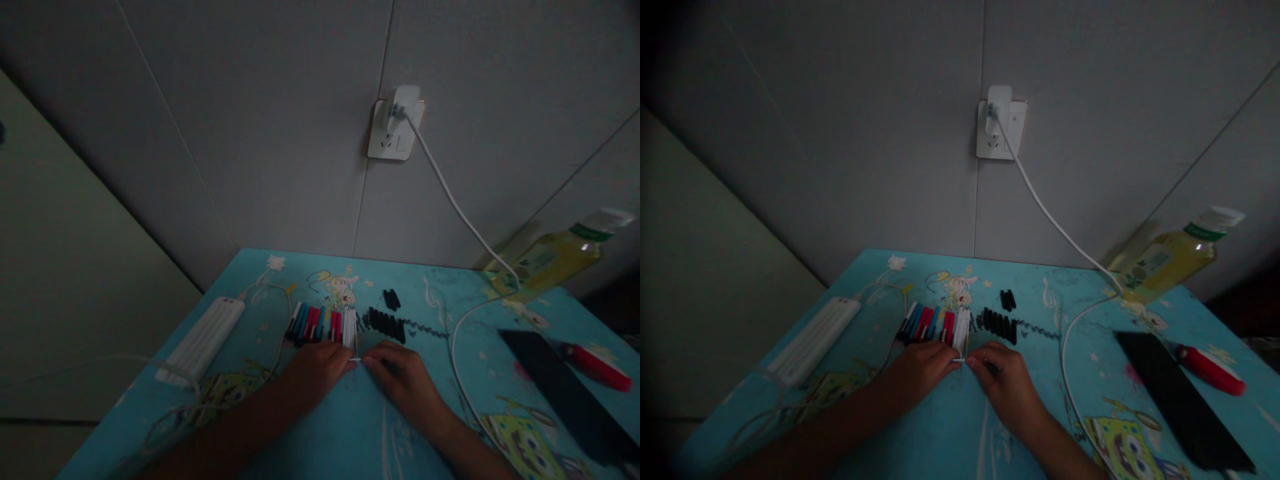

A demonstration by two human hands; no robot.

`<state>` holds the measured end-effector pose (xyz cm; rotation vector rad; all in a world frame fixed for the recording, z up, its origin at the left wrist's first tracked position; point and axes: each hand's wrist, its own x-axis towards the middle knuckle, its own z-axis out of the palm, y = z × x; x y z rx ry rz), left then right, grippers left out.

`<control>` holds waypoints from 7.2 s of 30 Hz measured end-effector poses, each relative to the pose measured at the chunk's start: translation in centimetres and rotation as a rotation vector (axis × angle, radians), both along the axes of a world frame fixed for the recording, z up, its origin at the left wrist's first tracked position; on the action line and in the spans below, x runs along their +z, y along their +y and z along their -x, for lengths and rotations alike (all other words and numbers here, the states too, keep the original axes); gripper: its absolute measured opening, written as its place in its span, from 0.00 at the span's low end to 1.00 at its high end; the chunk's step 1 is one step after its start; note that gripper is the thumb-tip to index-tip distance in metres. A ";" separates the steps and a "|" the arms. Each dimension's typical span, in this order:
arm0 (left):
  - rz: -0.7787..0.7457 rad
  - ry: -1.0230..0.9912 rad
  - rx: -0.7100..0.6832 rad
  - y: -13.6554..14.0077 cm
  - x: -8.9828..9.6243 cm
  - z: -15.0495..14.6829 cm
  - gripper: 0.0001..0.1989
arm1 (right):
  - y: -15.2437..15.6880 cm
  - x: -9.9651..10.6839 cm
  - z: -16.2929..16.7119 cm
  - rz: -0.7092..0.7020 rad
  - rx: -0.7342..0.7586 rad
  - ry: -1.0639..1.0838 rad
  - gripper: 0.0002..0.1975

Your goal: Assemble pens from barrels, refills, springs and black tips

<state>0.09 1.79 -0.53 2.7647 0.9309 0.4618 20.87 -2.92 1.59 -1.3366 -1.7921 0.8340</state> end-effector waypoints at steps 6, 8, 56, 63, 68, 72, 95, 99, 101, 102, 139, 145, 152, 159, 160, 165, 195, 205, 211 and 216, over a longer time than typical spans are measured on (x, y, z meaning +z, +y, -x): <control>-0.030 -0.024 -0.016 0.0 -0.2 0.2 0.08 | 0.0 -0.2 0.0 -0.057 0.018 -0.101 0.11; -0.011 -0.040 0.001 0.0 -0.3 0.1 0.08 | 0.0 -0.3 0.0 -0.081 0.028 -0.135 0.11; -0.480 -0.010 -0.112 0.0 2.7 -0.1 0.12 | -0.7 -0.4 0.8 -0.071 0.080 -0.182 0.13; -0.429 0.054 -0.130 -0.3 2.8 0.0 0.12 | -0.5 -1.2 0.3 -0.127 0.068 -0.305 0.13; -0.421 0.080 -0.111 -0.3 2.5 0.1 0.13 | -0.3 -1.1 -0.1 -0.176 0.042 -0.321 0.12; -0.364 0.073 -0.084 -0.4 2.0 0.0 0.13 | -0.2 -0.6 -0.5 -0.194 0.033 -0.305 0.11; -0.080 -0.480 0.211 1.3 2.5 1.1 0.06 | 0.0 -0.4 -0.8 -0.113 -0.086 -0.265 0.11; 0.048 -0.662 0.310 1.0 2.7 1.2 0.06 | 0.0 -0.5 -0.7 -0.075 -0.087 -0.205 0.13; 0.228 -0.763 0.342 0.5 2.9 1.0 0.06 | -0.1 -0.5 -0.6 -0.056 -0.053 -0.166 0.12; 0.331 -0.813 0.352 0.3 3.0 0.8 0.07 | -0.2 -0.4 -0.4 -0.047 -0.029 -0.142 0.12; 1.483 -1.169 0.262 -2.2 1.4 -2.8 0.18 | -0.1 1.3 -0.5 0.117 -0.334 0.371 0.18; 1.438 -1.209 0.256 -1.9 1.8 -2.7 0.20 | 0.3 0.8 -1.0 0.164 -0.338 0.520 0.17; 1.329 -1.240 0.175 -1.7 1.5 -2.4 0.14 | 0.9 1.2 -1.4 0.339 -0.313 1.025 0.13; 0.698 -1.067 0.037 -1.6 1.7 -1.2 0.13 | 0.0 1.8 0.0 0.552 -0.188 1.316 0.10; 0.595 -1.021 0.027 -1.7 1.8 -1.1 0.13 | -0.2 1.7 0.3 0.564 -0.153 1.334 0.10; 0.217 -0.817 -0.046 -2.1 2.2 -0.7 0.18 | -0.7 1.1 1.4 0.610 -0.029 1.389 0.10; 0.014 -0.795 -0.160 -3.1 4.5 -0.2 0.11 | -1.4 0.0 3.2 0.678 0.222 0.987 0.12; -0.004 -0.814 -0.157 -3.0 4.6 -0.2 0.11 | -1.5 -0.3 3.0 0.660 0.193 0.950 0.13; -0.002 -0.822 -0.153 -3.1 4.7 -0.1 0.11 | -1.5 -0.2 3.0 0.674 0.146 0.950 0.12; 0.081 -0.848 -0.131 -3.0 4.6 0.1 0.11 | -1.5 0.3 2.8 0.645 0.114 0.954 0.14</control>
